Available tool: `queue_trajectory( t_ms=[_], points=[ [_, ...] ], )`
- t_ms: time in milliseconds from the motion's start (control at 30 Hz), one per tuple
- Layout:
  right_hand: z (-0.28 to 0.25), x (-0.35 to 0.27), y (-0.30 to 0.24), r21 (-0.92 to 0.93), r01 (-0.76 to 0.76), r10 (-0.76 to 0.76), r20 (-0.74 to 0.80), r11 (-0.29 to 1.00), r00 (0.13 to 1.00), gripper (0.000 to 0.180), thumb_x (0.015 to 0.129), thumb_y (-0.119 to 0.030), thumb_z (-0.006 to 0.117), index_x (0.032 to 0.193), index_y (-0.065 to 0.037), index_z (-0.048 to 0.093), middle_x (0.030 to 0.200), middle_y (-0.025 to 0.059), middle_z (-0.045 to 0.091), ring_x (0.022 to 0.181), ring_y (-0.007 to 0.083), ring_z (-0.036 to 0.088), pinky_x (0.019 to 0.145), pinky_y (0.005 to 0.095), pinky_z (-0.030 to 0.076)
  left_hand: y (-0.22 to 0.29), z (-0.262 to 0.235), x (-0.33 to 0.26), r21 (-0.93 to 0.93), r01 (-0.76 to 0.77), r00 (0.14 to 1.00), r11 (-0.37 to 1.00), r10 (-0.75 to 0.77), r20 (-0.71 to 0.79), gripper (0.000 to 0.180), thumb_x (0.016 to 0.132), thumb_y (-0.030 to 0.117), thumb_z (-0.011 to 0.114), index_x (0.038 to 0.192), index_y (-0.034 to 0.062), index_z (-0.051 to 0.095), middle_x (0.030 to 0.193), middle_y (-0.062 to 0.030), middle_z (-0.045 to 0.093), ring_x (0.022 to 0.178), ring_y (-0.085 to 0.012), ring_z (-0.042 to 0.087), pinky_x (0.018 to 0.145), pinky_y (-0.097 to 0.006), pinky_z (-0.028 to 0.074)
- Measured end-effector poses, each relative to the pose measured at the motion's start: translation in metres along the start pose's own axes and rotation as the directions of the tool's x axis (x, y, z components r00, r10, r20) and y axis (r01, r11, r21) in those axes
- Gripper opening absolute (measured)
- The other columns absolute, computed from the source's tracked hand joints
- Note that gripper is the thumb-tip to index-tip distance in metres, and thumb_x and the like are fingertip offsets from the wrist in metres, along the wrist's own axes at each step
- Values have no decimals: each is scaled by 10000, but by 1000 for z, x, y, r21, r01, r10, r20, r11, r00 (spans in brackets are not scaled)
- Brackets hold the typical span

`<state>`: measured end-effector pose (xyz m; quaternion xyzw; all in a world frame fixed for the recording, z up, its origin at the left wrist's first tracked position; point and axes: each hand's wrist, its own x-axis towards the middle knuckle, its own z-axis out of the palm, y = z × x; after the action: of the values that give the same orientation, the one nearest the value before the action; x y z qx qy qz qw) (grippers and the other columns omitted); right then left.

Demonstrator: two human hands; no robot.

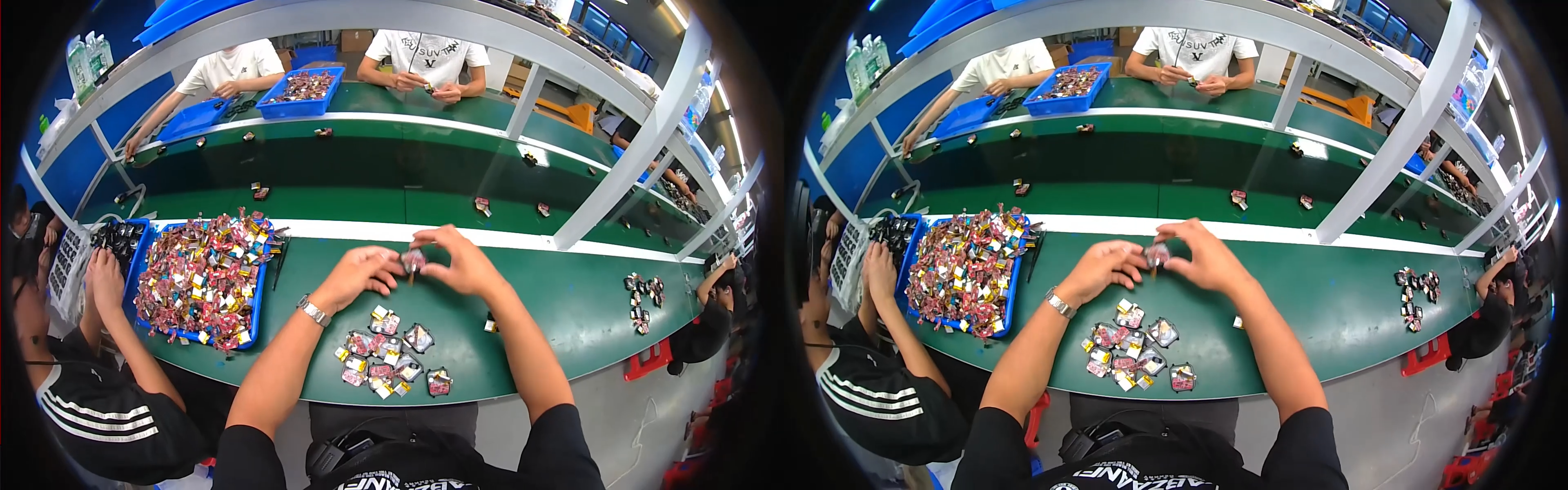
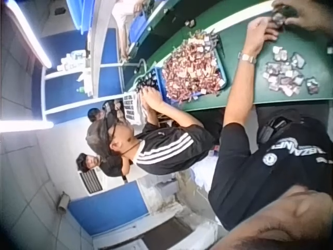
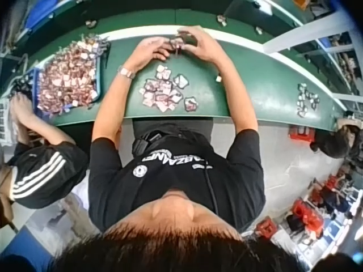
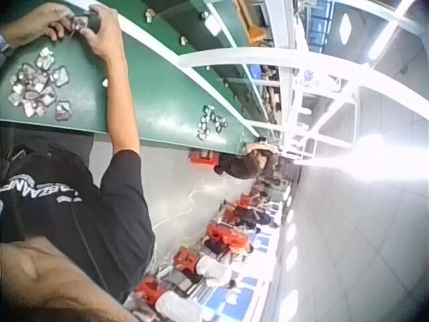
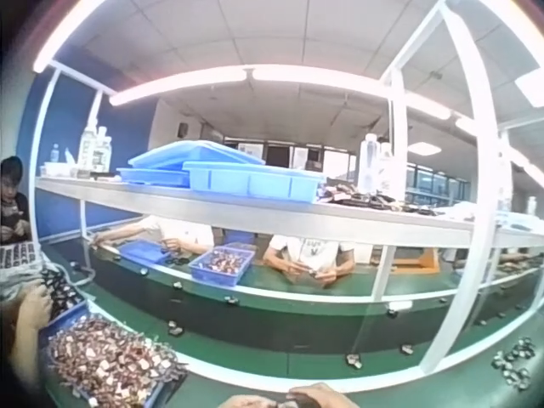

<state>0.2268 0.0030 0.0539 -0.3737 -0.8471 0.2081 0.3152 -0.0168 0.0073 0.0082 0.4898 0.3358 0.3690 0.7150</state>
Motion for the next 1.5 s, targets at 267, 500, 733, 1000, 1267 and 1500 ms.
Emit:
queue_trajectory(
  t_ms=[267,500,733,1000,1267,1500],
  points=[
    [-1,-14,-30,40,-54,48,131,998,990,508,742,13,691,1223,-103,577,1114,97,562,1071,284,549,926,365,477,-1,14,1,19,82,983,996,-84,162,319,976,138,520,1237,-44,524,1127,-114,616,948,-157,639,764,-269,561],
    [20,-3,-26,-45,133,-133,0,990,991,478,741,25,647,1200,-94,593,1159,123,591,1098,304,551,937,395,463,3,12,-9,62,-8,996,998,2,90,325,966,137,512,1247,-25,540,1051,-116,660,906,-175,670,792,-261,554],
    [21,-26,-36,-188,92,-125,-171,978,977,290,664,-15,738,935,-78,657,1195,139,580,1111,371,533,947,449,448,-18,28,6,-90,-59,988,994,71,139,366,974,105,499,1327,27,441,1080,-87,628,958,-136,643,842,-276,566],
    [32,-24,-33,-113,-12,-13,-218,994,976,186,680,-23,740,846,-63,667,1203,145,571,1139,361,519,948,431,445,-20,24,8,-117,-89,980,989,108,168,389,959,52,491,1342,54,425,1183,-84,587,1039,-133,608,855,-287,557],
    [48,-8,-25,-24,-1,-6,-269,1000,963,115,761,-71,687,870,-55,653,1178,126,603,1132,336,532,975,418,435,-5,6,-8,-126,-102,979,987,122,162,455,905,38,580,1327,-7,416,1219,-147,543,1120,-215,582,954,-348,526],
    [38,-21,-22,116,-70,96,-234,991,968,76,810,-104,672,860,-52,648,1180,108,612,1143,311,526,973,397,430,-5,21,0,-102,-47,989,994,60,135,394,920,12,549,1299,12,440,1234,-117,549,1095,-189,596,939,-344,537]
  ],
)
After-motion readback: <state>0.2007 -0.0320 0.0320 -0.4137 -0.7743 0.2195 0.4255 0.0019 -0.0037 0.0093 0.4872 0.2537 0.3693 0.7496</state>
